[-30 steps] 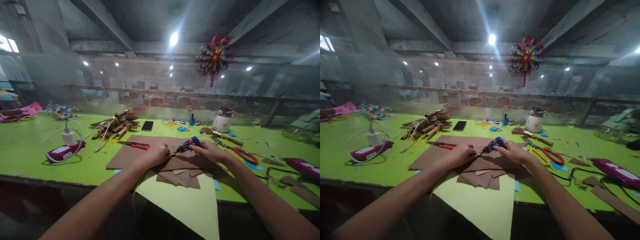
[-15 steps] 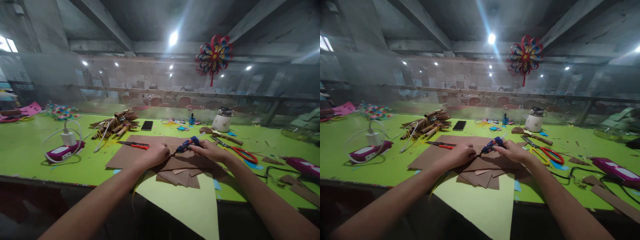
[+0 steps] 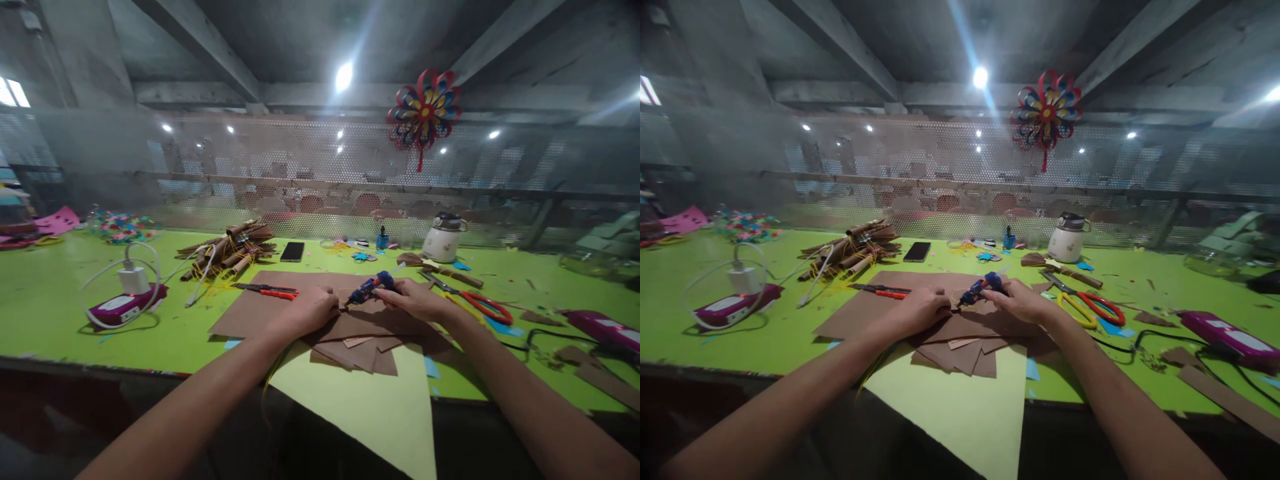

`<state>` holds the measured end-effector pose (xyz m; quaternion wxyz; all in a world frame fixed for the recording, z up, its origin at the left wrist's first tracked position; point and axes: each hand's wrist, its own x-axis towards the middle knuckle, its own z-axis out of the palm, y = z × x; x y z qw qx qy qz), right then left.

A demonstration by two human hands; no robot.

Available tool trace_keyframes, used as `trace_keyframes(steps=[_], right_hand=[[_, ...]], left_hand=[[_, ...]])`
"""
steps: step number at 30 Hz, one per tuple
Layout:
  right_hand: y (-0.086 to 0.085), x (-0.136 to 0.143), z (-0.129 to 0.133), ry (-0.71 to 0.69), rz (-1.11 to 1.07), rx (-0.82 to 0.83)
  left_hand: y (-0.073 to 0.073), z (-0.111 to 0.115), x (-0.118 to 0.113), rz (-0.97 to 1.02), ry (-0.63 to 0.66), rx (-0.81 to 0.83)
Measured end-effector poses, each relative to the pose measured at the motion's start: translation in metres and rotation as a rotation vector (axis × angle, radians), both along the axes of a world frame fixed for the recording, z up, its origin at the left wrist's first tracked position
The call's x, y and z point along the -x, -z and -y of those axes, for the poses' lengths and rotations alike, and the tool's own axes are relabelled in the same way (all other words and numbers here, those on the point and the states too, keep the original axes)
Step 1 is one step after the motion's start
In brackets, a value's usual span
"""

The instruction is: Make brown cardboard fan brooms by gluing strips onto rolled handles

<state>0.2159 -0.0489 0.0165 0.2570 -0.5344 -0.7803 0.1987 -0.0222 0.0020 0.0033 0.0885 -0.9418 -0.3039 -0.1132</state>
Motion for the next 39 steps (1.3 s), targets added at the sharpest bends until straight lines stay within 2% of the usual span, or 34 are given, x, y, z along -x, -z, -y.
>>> trace_keyframes(steps=[8, 15, 21, 29, 39], right_hand=[[-0.001, -0.003, 0.0, -0.027, 0.002, 0.049], [0.002, -0.007, 0.0, 0.035, -0.234, 0.115], [0.001, -0.011, 0.0, 0.052, -0.285, 0.136], [0.012, -0.014, -0.008, 0.037, -0.253, 0.107], [0.012, -0.009, -0.009, 0.045, -0.163, 0.074]], left_hand=[[0.009, -0.002, 0.0, -0.031, 0.013, -0.067], [0.014, -0.001, -0.001, -0.04, -0.038, -0.075], [0.01, -0.002, 0.002, 0.014, -0.08, -0.032], [0.012, -0.005, 0.005, 0.052, -0.049, 0.002], [0.009, -0.003, 0.005, 0.033, -0.02, -0.016]])
